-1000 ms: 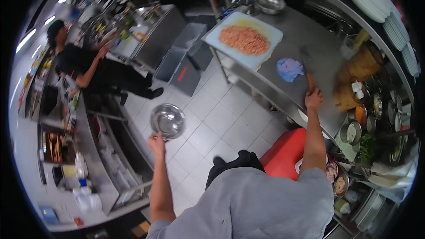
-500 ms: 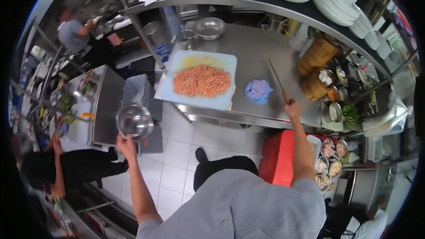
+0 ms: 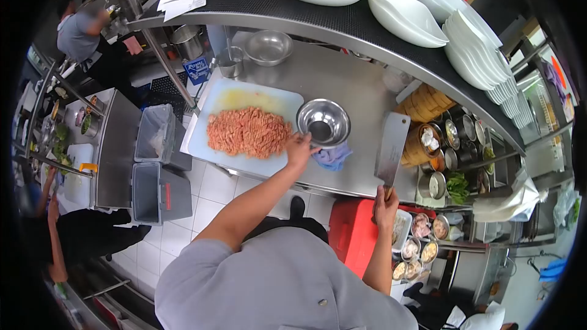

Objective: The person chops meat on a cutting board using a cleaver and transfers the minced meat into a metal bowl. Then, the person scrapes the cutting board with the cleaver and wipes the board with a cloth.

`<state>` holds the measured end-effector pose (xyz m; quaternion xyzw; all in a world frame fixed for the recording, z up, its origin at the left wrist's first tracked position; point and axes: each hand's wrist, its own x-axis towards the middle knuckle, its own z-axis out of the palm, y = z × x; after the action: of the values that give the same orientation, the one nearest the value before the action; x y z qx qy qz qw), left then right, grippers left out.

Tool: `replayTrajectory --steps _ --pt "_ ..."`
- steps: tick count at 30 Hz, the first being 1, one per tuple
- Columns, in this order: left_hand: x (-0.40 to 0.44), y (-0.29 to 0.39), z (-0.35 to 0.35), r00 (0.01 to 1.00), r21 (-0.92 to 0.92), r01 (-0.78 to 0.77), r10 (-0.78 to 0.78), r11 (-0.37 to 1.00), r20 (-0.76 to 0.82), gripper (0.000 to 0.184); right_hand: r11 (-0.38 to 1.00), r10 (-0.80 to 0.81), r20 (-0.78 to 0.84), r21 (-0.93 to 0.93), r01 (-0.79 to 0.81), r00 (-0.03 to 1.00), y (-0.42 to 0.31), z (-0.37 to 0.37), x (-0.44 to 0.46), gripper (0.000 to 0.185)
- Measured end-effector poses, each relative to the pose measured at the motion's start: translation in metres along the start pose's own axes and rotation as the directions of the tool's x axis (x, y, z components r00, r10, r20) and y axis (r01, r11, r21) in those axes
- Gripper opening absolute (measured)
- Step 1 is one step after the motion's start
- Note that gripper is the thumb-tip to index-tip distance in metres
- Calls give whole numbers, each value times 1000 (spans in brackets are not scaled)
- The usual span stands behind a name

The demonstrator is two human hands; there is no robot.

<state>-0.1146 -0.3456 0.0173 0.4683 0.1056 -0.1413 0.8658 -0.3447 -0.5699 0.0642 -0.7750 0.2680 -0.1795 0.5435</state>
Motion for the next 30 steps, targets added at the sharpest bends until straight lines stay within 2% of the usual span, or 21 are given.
replayTrajectory --steps 2,4,5,6,7,8,9,10,11,12,13,15,16,18,19,21,25,26,27,29,30 --pt "50 -36 10 998 -16 -40 39 999 -55 11 993 50 32 102 -53 998 -12 3 -9 24" --pt "88 -83 -4 996 -180 52 -63 982 -59 17 970 127 79 201 -140 989 -29 8 -18 27" --pt "74 -76 -1 994 -172 55 -70 984 -82 17 966 144 97 201 -161 985 -27 7 -15 27" --pt "46 -53 12 994 408 -16 60 913 -93 18 956 154 140 231 -183 978 -24 6 -13 27" --pt "28 -39 19 987 851 -67 162 521 -22 20 942 160 180 267 -205 971 -22 7 -10 27" --pt "21 -44 15 987 861 -54 159 505 -31 20 943 167 219 250 -221 961 -20 6 -5 26" --pt "10 -50 7 983 873 -180 122 454 139 23 937 177 232 259 -236 956 -13 9 2 26" --pt "0 -54 -1 950 860 -305 75 410 302 25 958 88 258 243 -152 962 -5 15 10 26" --pt "-13 -49 -10 955 870 -290 67 398 287 25 971 2 283 230 -70 959 -16 24 19 26" --pt "-31 -39 -29 908 840 -412 238 354 346 24 996 60 381 44 -83 922 -28 30 32 30" --pt "-47 -29 -42 817 786 -541 410 299 406 24 993 81 385 48 -108 920 -29 41 40 30" --pt "-70 -4 -70 840 818 -483 427 311 334 26 979 193 489 -156 -133 850 -28 61 45 32" --pt "-81 11 -81 831 842 -464 465 274 307 27 978 200 490 -155 -141 848 -20 75 41 32" --pt "-95 40 -108 819 887 -397 527 235 227 27 937 -187 436 -189 293 880 2 114 29 31" --pt "-100 53 -124 817 906 -351 550 235 173 26 939 -177 436 -193 284 882 3 128 22 31" --pt "-106 75 -152 789 913 -319 605 253 108 24 950 -39 405 -268 160 914 2 152 6 29" --pt "-114 110 -214 759 924 -282 649 259 50 21 958 83 344 -286 20 935 -8 180 -13 27" --pt "-116 118 -223 765 926 -266 643 269 34 20 947 -10 306 -303 107 952 -2 188 -18 30" --pt "-116 125 -233 775 923 -259 631 286 22 19 939 -6 304 -327 110 953 2 190 -25 30" --pt "-111 138 -257 772 917 -300 631 262 73 19 949 314 376 -118 -291 872 -8 200 -31 33" --pt "-107 142 -269 775 911 -301 629 280 63 19 929 334 407 11 -370 850 -4 207 -39 34"
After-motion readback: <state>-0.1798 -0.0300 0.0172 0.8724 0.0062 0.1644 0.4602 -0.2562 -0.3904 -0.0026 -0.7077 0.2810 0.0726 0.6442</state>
